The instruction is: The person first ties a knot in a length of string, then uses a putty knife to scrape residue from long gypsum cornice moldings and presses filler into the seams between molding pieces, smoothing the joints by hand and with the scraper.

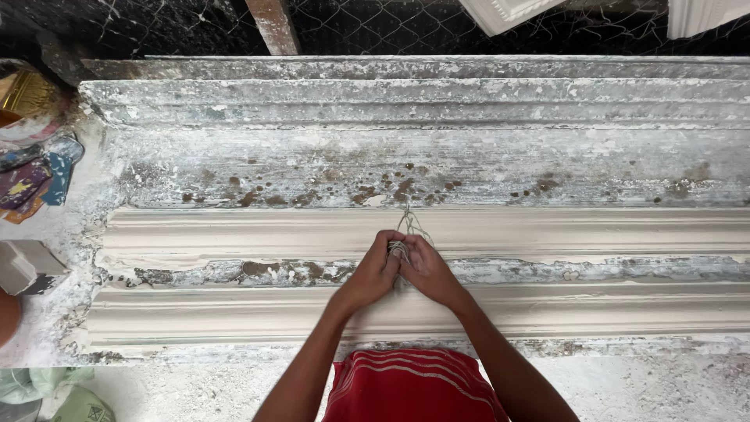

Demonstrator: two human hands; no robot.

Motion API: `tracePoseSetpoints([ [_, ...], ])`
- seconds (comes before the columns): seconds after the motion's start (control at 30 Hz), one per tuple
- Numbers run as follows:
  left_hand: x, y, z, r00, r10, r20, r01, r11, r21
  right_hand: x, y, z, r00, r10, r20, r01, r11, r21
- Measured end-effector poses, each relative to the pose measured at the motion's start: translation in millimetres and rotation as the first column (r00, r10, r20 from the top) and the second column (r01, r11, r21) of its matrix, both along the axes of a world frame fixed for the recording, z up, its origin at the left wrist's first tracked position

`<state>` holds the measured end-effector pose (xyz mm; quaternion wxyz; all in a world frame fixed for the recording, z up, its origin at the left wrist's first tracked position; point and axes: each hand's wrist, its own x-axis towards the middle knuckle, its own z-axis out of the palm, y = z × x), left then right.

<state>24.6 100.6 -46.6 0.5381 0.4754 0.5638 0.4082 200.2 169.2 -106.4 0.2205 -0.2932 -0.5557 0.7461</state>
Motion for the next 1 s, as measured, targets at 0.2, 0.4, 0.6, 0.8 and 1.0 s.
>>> tracePoseSetpoints([
  [0.2, 29, -21, -30, 0.996, 0.034, 0.084, -0.025, 0.994, -0.109, 46, -38, -60, 0.999, 0.014, 0.049, -0.009, 0.994, -0.105],
  [0.4, 49, -22, -45, 0.976, 0.019, -0.216, 0.033, 0.972, 0.234, 62, -53, -44, 0.982, -0.027, -0.189, -0.107, 0.744, -0.659],
  [0.6, 57, -11, -46, 0.96, -0.085, -0.267, 0.132, 0.978, 0.161, 69, -48, -30, 0.993, -0.105, -0.051, 0.052, 0.79, -0.611],
  [0.8, 16, 30, -35, 0.938, -0.334, -0.089, 0.335, 0.942, -0.002, 79, -43, -47, 0.998, -0.005, 0.055, 0.025, 0.931, -0.363],
  [1.0, -12, 90, -58, 0.643, -0.155, -0.75, 0.434, 0.881, 0.189, 89, -28, -36, 0.967, -0.092, 0.24, 0.16, 0.946, -0.283],
])
